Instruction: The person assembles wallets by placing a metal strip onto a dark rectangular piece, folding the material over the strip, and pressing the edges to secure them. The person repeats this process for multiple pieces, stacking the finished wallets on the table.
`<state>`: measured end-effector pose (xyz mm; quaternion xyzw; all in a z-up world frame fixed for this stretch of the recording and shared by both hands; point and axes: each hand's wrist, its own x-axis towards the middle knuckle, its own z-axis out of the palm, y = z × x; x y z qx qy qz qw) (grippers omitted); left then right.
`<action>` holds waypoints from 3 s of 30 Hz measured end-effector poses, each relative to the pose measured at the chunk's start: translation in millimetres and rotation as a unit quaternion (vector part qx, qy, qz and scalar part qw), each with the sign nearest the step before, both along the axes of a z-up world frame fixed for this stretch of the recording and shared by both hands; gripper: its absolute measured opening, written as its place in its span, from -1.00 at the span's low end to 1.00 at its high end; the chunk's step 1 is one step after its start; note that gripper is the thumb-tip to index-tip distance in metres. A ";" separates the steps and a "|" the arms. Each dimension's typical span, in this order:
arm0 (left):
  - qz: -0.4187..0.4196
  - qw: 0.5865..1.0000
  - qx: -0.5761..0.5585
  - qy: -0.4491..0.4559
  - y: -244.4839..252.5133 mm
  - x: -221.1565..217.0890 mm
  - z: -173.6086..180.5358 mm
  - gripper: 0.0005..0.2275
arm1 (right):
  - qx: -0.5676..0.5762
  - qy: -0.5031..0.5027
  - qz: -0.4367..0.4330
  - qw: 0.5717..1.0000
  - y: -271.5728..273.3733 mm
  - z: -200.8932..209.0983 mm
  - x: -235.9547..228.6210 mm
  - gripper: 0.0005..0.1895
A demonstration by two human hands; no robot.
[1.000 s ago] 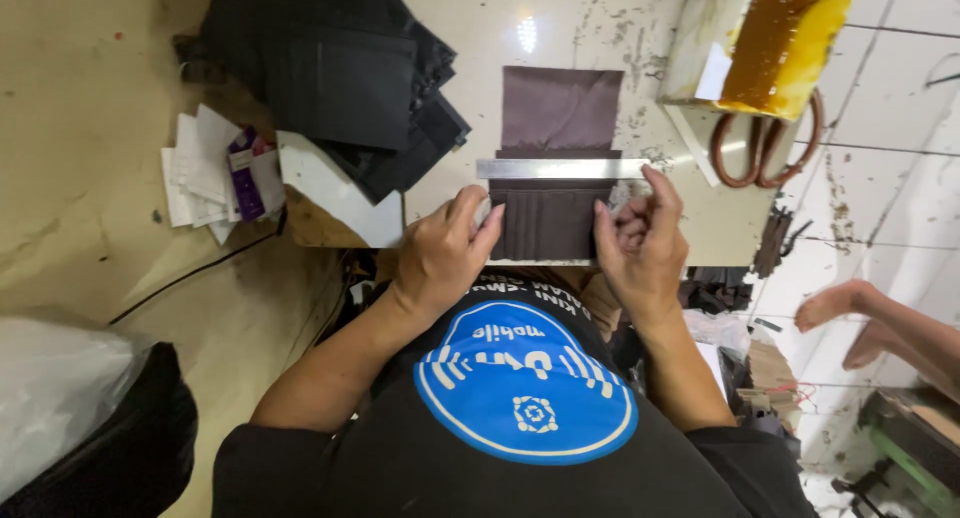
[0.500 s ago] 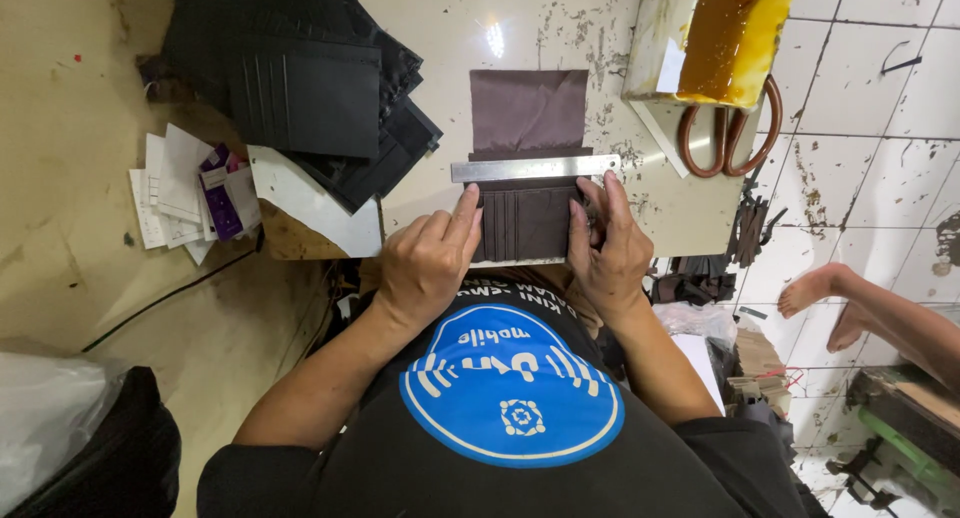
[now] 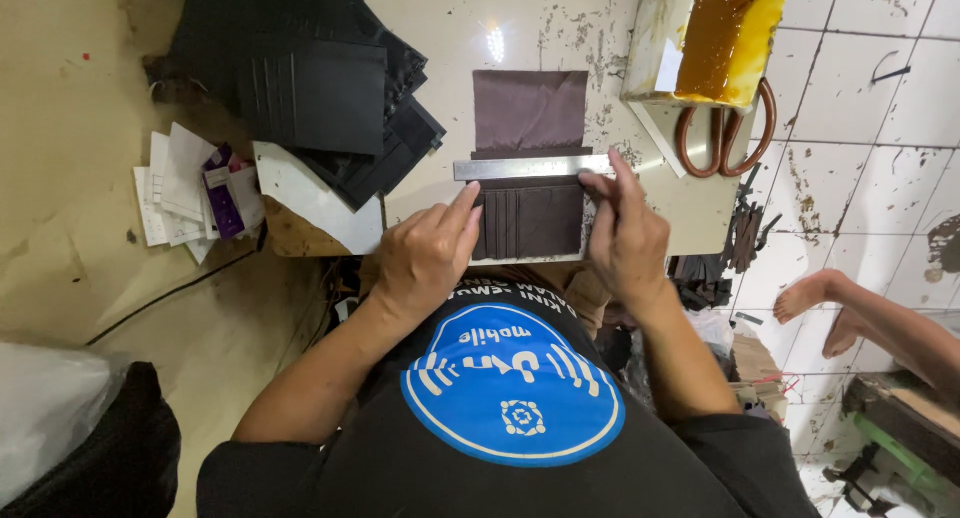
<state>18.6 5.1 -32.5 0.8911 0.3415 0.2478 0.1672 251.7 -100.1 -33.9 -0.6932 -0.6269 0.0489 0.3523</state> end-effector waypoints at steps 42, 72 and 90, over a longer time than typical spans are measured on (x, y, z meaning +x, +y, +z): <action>-0.163 0.981 -0.046 -0.093 51.5 15.1 32.8 -0.90 | 0.035 -0.070 0.094 0.992 19.9 40.5 8.5 -0.47; -0.196 0.960 0.144 -0.136 8.3 55.2 107.2 -0.87 | 0.022 0.026 -0.120 0.992 -54.4 24.4 28.9 -0.65; -0.118 0.993 0.012 0.012 -32.5 -19.6 19.1 -0.56 | -0.085 0.014 0.160 0.983 52.6 55.8 -11.2 -0.12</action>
